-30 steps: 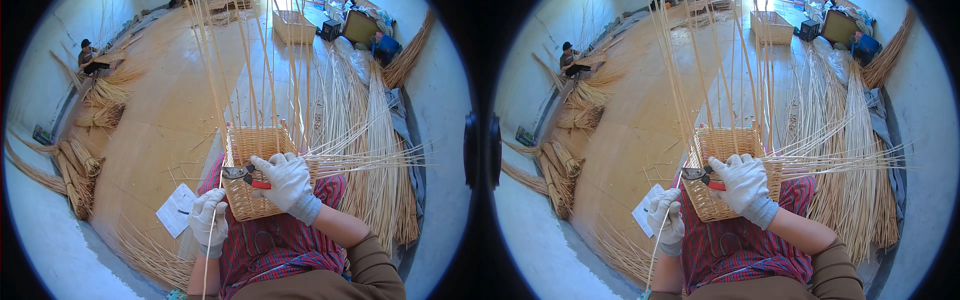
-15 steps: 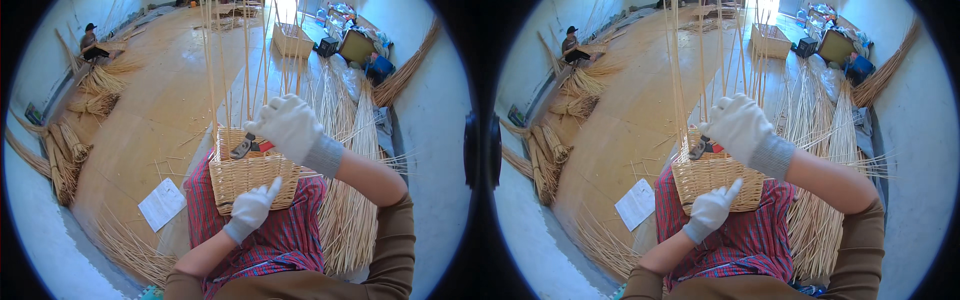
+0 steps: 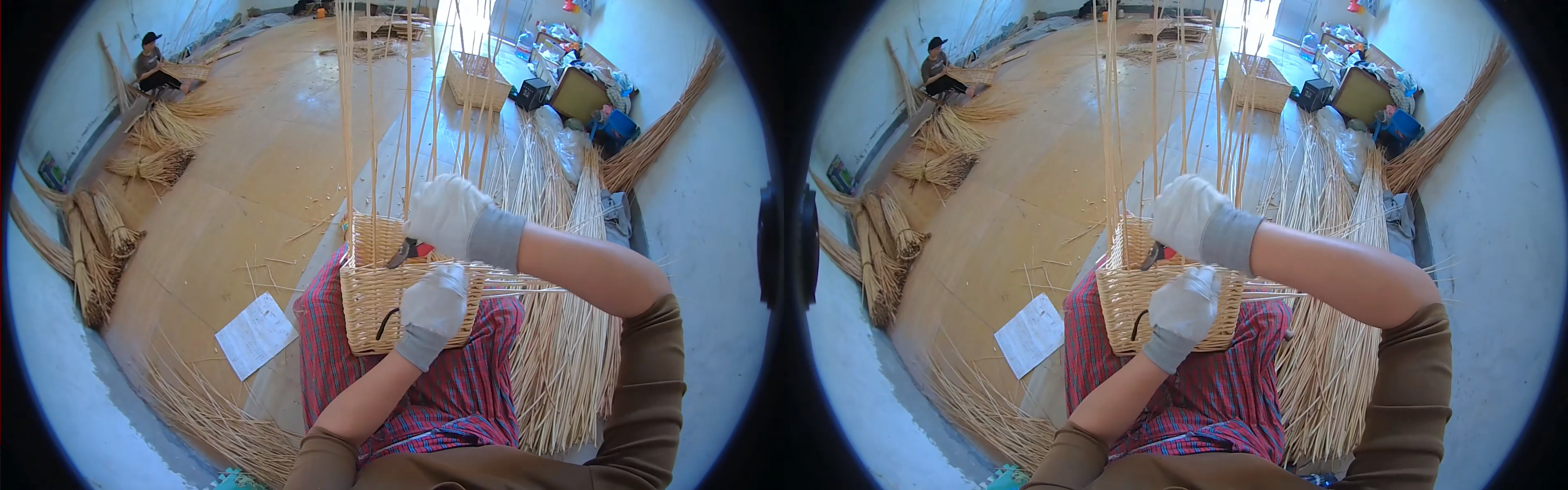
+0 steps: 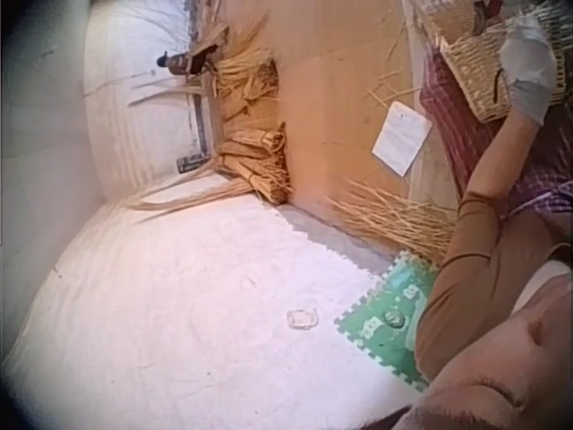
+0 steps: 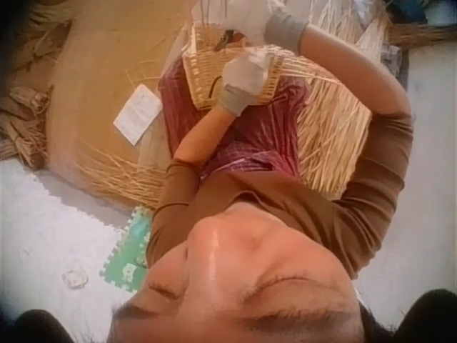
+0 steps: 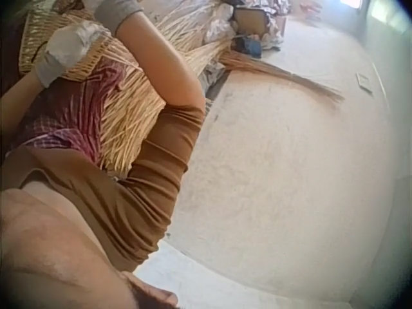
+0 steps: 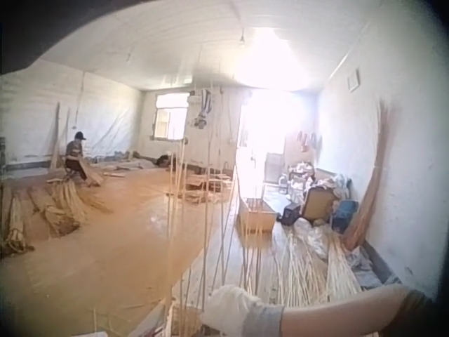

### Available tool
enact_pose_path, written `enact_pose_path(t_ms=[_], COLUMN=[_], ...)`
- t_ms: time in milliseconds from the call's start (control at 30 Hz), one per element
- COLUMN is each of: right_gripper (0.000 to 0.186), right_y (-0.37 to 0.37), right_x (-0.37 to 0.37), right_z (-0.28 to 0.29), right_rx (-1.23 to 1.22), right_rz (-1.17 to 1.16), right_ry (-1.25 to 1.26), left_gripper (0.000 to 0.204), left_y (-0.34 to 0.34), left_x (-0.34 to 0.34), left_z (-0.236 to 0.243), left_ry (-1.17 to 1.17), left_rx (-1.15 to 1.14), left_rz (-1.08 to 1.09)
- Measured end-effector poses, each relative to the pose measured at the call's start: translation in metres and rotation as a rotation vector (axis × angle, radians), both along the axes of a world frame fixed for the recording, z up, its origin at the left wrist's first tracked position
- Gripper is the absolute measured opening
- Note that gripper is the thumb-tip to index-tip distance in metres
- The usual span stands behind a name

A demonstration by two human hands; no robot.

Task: The recorder is weaving a rectangular basket using long wooden strips.

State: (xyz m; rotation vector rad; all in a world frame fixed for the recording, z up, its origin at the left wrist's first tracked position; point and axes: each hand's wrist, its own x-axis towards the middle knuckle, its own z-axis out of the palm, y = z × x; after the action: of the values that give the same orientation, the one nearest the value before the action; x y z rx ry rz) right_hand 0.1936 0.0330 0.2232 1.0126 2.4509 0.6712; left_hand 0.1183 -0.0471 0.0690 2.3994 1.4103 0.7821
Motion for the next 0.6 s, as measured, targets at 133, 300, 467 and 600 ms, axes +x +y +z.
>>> enact_pose_path(t_ms=[133, 300, 467, 600], right_gripper=[0.006, 0.011, 0.004, 0.007], right_y=[0.004, 0.010, 0.007, 0.003], right_x=[0.021, 0.025, 0.017, 0.034], right_z=[0.013, 0.001, -0.009, 0.008], right_rx=[0.058, 0.065, 0.046, -0.002], right_rz=[0.135, 0.108, 0.106, 0.022], right_ry=[0.051, -0.080, 0.041, -0.033], left_gripper=[0.026, 0.026, 0.017, 0.014], left_y=[-0.004, 0.011, 0.014, -0.014], left_x=[0.017, 0.033, 0.028, 0.026], left_z=[-0.005, -0.009, 0.006, 0.013], left_ry=[0.080, 0.010, -0.010, -0.030], left_rx=[-0.104, -0.037, -0.073, -0.010], left_rz=[-0.005, 0.090, 0.069, -0.072])
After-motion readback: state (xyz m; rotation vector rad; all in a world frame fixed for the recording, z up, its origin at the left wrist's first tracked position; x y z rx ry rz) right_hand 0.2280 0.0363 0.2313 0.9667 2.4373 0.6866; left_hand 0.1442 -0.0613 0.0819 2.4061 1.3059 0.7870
